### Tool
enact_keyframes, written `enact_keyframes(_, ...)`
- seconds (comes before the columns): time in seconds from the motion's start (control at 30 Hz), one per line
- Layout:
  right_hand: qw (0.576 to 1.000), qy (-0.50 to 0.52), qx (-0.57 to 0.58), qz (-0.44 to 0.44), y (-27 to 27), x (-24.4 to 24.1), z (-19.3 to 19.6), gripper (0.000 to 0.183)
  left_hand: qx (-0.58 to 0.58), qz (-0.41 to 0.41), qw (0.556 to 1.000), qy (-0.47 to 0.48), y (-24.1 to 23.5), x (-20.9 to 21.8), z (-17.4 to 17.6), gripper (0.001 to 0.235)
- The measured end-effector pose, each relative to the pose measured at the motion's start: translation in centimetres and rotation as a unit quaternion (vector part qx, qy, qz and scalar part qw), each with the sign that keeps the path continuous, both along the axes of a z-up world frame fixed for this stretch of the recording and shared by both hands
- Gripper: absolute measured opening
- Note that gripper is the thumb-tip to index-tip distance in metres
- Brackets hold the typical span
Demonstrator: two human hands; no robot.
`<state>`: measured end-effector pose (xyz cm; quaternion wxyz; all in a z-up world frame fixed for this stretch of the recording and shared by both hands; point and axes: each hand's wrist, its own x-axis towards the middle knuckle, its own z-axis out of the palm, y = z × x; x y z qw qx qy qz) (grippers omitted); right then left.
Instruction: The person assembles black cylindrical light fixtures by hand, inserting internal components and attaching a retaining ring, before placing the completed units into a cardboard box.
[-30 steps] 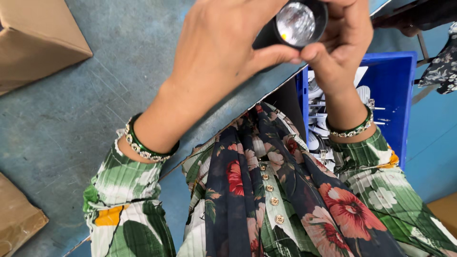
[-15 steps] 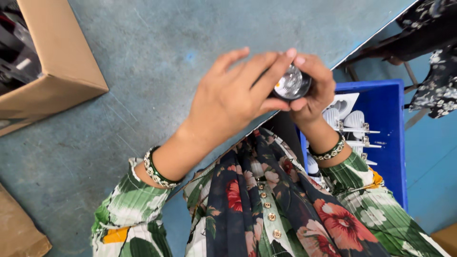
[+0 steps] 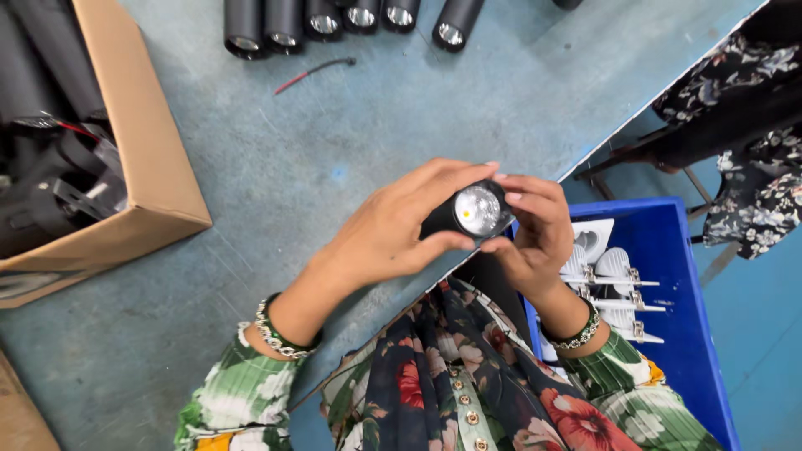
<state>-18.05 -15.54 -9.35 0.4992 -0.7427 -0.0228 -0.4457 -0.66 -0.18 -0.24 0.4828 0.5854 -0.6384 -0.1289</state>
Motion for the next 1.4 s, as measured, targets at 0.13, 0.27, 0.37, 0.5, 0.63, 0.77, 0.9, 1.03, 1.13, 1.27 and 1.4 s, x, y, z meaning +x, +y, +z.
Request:
enact_keyframes(0.13, 0.992, 0.033, 0.089, 0.082, -2.1, 0.1, 0.9, 0.04, -0.015, 0.15, 0.988, -0.028, -0.9, -2.5, -0.6, 0.07)
enact_keyframes(0.27, 0.995, 0.042, -0.034, 0.083, -2.9, -0.5, 1.8, 0.026, -0.043, 0.179, 0.983, -0.028, -0.9, -3.9, -1.2, 0.071)
enact_keyframes(0.37, 0.993, 0.029, -0.113, 0.022, -2.4, -0.2, 1.4, 0.041, -0.055, 0.182, 0.981, -0.039, -0.7, -3.8, -1.2, 0.071)
enact_keyframes(0.5, 0.994, 0.018, -0.11, -0.006, -1.6, 0.0, 0.2, 0.045, -0.058, 0.182, 0.98, -0.049, -0.1, -3.5, -1.5, 0.07)
enact_keyframes(0.63, 0.992, -0.001, -0.125, -0.02, -1.1, 0.8, -0.3, 0.041, -0.079, 0.192, 0.975, -0.08, 0.4, -3.2, -1.9, 0.069)
enact_keyframes(0.77, 0.99, -0.019, -0.135, -0.039, -1.0, 1.6, -0.3, 0.038, -0.095, 0.187, 0.972, -0.108, 0.4, -3.1, -2.2, 0.071)
enact_keyframes(0.9, 0.979, -0.058, -0.167, -0.098, 0.1, 1.4, -0.8, 0.034, -0.137, 0.136, 0.974, -0.123, 0.0, -2.6, -2.8, 0.069)
enact_keyframes(1.03, 0.973, -0.079, -0.195, -0.099, 0.4, 0.9, -1.0, 0.037, -0.183, 0.127, 0.954, -0.201, 0.3, -1.7, -3.4, 0.062)
enact_keyframes(1.13, 0.968, -0.063, -0.226, -0.091, 0.1, 0.6, 0.0, 0.043, -0.196, 0.094, 0.927, -0.306, 1.0, -0.2, -3.0, 0.043)
enact_keyframes(1.27, 0.961, -0.074, -0.255, -0.083, -0.4, 1.4, 1.6, 0.057, -0.192, 0.04, 0.923, -0.33, 0.9, 1.1, -1.9, 0.033)
enact_keyframes(1.4, 0.945, -0.076, -0.304, -0.091, -1.0, 1.3, 2.9, 0.058, -0.19, -0.009, 0.935, -0.298, 0.0, 1.2, -1.6, 0.027)
